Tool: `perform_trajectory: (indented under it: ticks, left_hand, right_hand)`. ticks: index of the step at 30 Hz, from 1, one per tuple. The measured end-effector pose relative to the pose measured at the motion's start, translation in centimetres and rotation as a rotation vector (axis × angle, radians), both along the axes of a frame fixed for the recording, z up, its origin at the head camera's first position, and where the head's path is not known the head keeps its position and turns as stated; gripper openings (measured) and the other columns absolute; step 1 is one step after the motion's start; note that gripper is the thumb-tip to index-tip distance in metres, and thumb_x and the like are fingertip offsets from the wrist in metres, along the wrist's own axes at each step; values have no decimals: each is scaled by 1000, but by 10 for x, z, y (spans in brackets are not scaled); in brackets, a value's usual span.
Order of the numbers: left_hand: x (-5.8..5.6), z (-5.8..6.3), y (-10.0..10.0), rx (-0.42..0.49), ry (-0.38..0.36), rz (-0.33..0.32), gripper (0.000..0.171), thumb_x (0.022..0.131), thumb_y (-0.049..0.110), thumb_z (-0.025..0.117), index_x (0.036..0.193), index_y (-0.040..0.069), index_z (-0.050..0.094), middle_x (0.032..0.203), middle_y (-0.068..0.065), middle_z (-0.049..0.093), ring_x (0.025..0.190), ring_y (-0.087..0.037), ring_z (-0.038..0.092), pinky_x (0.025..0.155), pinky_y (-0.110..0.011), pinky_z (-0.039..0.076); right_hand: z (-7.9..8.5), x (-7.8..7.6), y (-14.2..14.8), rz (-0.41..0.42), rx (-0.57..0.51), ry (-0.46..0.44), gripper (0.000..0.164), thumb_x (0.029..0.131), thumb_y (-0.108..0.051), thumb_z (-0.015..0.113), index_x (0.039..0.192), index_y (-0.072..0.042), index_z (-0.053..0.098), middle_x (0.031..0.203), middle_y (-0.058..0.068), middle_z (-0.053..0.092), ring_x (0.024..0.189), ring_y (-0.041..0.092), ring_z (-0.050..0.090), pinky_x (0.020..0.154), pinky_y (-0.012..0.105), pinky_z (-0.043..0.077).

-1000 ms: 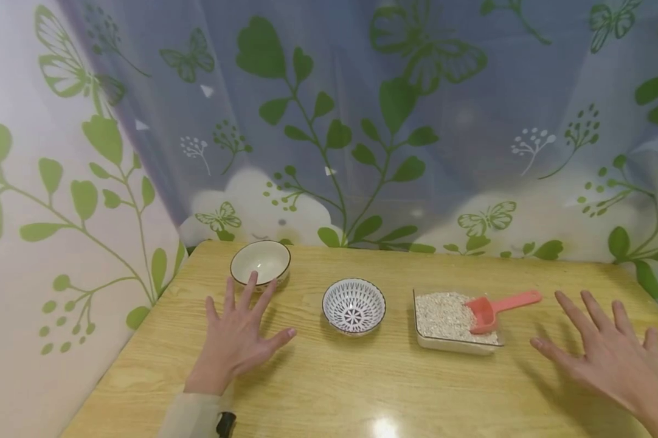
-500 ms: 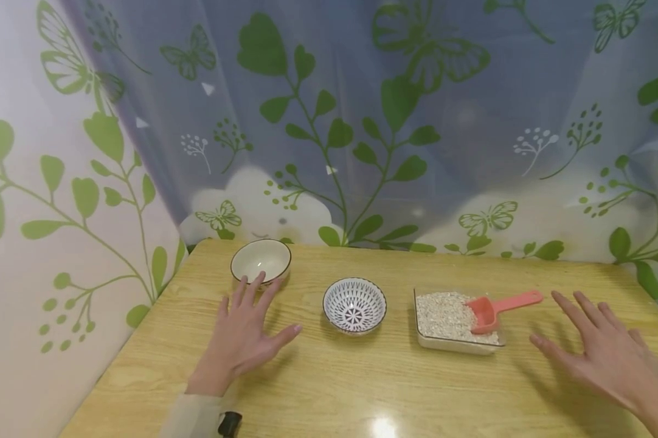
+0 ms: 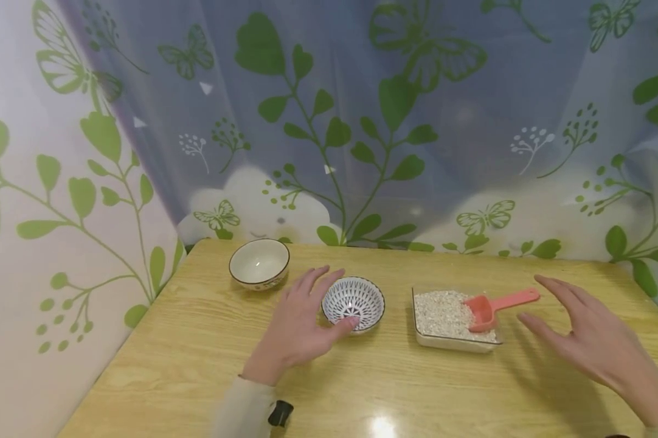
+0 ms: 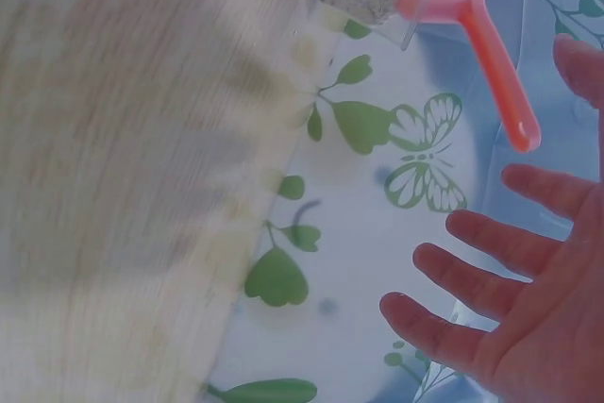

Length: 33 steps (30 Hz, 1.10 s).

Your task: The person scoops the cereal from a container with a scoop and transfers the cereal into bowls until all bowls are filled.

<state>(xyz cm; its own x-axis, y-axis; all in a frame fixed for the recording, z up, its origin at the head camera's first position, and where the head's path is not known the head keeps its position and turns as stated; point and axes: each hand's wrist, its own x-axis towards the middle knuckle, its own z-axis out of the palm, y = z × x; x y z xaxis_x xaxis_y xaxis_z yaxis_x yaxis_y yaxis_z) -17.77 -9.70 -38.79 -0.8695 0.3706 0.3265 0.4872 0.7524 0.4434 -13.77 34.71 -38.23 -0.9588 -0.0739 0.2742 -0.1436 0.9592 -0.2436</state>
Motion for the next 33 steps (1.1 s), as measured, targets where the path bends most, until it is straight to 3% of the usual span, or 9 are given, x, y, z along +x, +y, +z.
perform_trajectory:
  ticks: [7,12,21,26,33]
  left_hand:
    - [-17,-8,34,-116,-84,-44,83,87,74,58,159,39,34,168,-4,31,154,-39,28,118,-68,29]
    - [-29,-14,42,-209,-139,-66,85,86,74,61,158,36,37,168,-9,29,154,-44,25,116,-71,31]
    - [-45,-15,46,-277,-118,-82,83,76,64,69,150,33,50,149,-9,46,129,-38,50,96,-60,52]
    - [-49,-15,42,-269,-142,-69,83,71,56,70,149,32,52,145,-12,47,122,-37,50,90,-58,53]
    - [-53,-10,19,-247,-172,-32,81,71,52,70,147,29,54,146,-14,47,124,-40,48,89,-59,51]
  right_hand:
    - [2,-4,-5,18,14,23,78,93,-55,69,151,-8,47,142,34,52,118,61,52,78,74,45]
    - [1,-5,-7,17,24,1,79,93,-57,67,152,-10,46,142,33,52,116,61,53,70,71,48]
    - [0,-5,-8,26,13,4,77,93,-55,68,151,-10,47,142,30,53,113,61,56,64,69,50]
    - [0,-6,-11,35,9,-10,77,93,-56,68,152,-10,46,143,30,52,116,60,55,66,69,50]
    - [-1,-6,-9,27,-2,-18,78,93,-55,68,152,-10,46,142,31,53,114,61,55,69,70,49]
